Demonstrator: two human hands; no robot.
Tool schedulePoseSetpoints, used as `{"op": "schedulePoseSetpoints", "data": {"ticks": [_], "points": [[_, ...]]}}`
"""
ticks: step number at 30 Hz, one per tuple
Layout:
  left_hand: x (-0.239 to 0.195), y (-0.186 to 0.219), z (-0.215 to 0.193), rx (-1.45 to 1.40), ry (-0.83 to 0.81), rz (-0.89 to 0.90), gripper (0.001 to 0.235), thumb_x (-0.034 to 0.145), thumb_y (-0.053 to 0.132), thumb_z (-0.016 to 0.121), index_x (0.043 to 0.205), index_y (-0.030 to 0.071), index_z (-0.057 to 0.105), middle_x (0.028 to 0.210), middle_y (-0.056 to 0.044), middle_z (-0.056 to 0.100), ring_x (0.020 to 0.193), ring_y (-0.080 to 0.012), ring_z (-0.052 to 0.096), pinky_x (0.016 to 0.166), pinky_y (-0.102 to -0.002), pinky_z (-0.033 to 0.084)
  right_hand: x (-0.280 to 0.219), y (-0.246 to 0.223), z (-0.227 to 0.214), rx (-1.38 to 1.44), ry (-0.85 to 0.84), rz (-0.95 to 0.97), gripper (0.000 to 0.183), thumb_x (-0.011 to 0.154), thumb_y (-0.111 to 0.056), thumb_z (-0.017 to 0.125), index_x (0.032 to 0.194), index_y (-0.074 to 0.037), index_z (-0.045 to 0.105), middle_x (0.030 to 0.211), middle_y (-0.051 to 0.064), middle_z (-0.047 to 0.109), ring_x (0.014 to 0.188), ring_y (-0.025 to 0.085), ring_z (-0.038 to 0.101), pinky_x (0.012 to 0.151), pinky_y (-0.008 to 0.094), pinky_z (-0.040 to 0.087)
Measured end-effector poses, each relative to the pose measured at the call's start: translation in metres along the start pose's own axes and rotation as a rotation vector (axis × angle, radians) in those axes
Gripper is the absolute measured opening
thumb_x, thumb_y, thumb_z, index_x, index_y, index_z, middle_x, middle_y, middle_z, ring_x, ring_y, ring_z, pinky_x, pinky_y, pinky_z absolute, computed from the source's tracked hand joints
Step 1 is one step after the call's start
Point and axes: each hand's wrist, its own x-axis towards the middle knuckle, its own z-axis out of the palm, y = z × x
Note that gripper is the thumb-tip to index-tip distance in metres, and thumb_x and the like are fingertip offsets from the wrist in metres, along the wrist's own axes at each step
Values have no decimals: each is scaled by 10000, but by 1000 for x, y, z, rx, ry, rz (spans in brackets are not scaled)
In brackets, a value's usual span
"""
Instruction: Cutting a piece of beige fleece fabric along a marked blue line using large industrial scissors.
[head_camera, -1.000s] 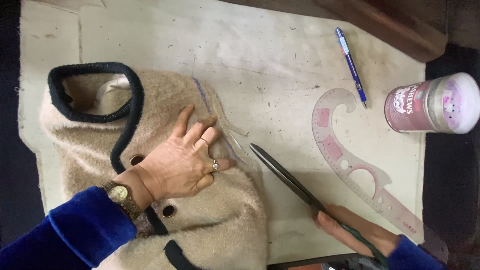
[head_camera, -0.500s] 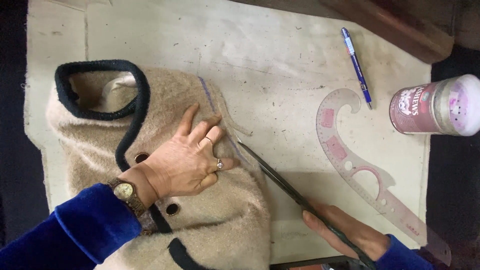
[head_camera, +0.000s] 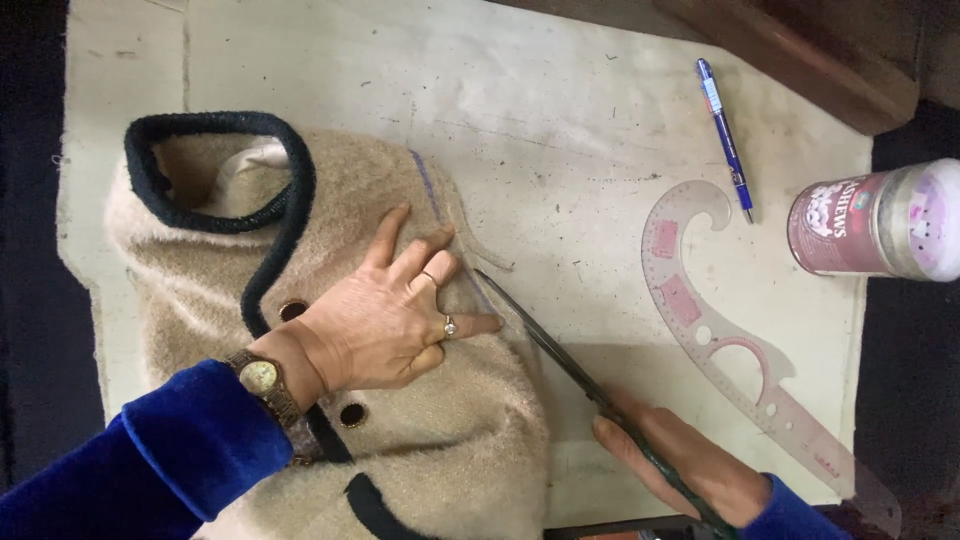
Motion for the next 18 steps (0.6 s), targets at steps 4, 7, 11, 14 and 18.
{"op": "schedulePoseSetpoints", "data": {"ticks": [4, 7, 11, 14, 18], "points": [[-1, 0, 1, -19, 48, -3, 521, 768, 439, 543, 1288, 461, 550, 1090, -172, 494, 1187, -436, 441, 1038, -727, 204, 5, 11, 12, -180, -13, 180, 300, 925, -445, 403, 1037, -217, 562, 862, -34, 701, 815, 114, 702, 751, 261, 509], [1, 0, 0, -5, -39, -9, 503, 795, 465, 517, 1298, 473, 525, 1091, -193, 485, 1213, -452, 410, 1040, -736, 180, 5, -6, 15, -338, 14, 386, 306, 891, -520, 467, 1057, -264, 480, 853, 45, 708, 855, 282, 702, 734, 381, 511], [0, 0, 1, -3, 28, 6, 494, 783, 437, 531, 1275, 453, 557, 1074, -187, 483, 1184, -443, 438, 1024, -732, 221, 6, -16, 19, -423, 51, 544, 406, 860, -605, 488, 1068, -259, 450, 978, 49, 717, 931, 344, 666, 776, 446, 500], [-1, 0, 2, 6, 36, 6, 468, 794, 445, 521, 1259, 452, 566, 1088, -185, 476, 1188, -440, 434, 1024, -730, 226, 7, -17, 21, -439, 79, 525, 426, 856, -627, 499, 1007, -233, 441, 950, 73, 717, 907, 372, 662, 741, 469, 498], [-1, 0, 2, 11, 14, 0, 467, 819, 453, 492, 1283, 459, 547, 1113, -189, 469, 1217, -444, 411, 1032, -730, 205, 7, -20, 21, -419, 110, 505, 441, 836, -651, 500, 1016, -252, 446, 943, 38, 725, 921, 353, 662, 755, 463, 496]]}}
